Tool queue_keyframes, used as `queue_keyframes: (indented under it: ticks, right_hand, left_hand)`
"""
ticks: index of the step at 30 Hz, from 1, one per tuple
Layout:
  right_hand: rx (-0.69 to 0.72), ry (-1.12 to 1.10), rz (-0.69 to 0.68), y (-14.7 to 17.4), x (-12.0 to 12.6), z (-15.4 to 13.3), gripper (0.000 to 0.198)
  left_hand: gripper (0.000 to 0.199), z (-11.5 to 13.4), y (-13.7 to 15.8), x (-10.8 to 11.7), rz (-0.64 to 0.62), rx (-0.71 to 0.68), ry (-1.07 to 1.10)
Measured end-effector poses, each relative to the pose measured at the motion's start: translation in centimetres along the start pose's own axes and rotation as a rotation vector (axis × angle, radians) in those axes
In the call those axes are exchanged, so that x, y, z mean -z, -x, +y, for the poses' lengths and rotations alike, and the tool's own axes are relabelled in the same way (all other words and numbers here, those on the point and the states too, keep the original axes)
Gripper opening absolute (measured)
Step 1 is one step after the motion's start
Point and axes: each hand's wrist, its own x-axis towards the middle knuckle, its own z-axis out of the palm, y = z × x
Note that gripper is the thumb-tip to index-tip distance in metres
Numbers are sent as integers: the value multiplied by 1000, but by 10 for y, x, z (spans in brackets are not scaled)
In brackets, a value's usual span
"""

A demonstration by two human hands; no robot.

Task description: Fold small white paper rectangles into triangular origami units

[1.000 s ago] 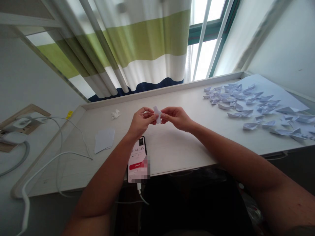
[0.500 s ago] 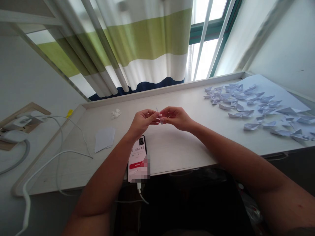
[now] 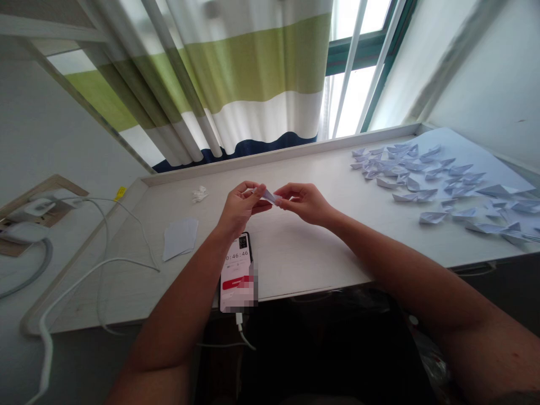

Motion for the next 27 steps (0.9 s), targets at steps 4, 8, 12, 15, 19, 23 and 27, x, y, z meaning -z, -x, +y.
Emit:
queue_keyframes:
  ticks: [4,8,12,15,19,23,27]
  right_hand:
    - [-1,0,68,-1,2,0,28]
    - [0,-32,98,-2,3,-4,25]
    - [-51,-127,36,-2,2,-5,28]
    - [-142,-218,-2,-2,2,-3,36]
    - [-179,-231,-58,-1,1,-1,41]
    - [-141,-184,-32,-1,0,-1,38]
    - [-100,-140,58,-2,2,0,32]
  left_hand:
    - [56,0,3,-2,-37,-51,-82]
    - [45,1,5,-2,-53,-85,-198]
    - [37,-2,2,0,-2,-104,-210]
    - [38,-4,1,1,47,-129,-212]
    - [41,-4,2,-1,81,-137,-223]
    - [45,-2,4,-2,72,-129,-208]
    - [51,-1,3,0,17,-116,-288]
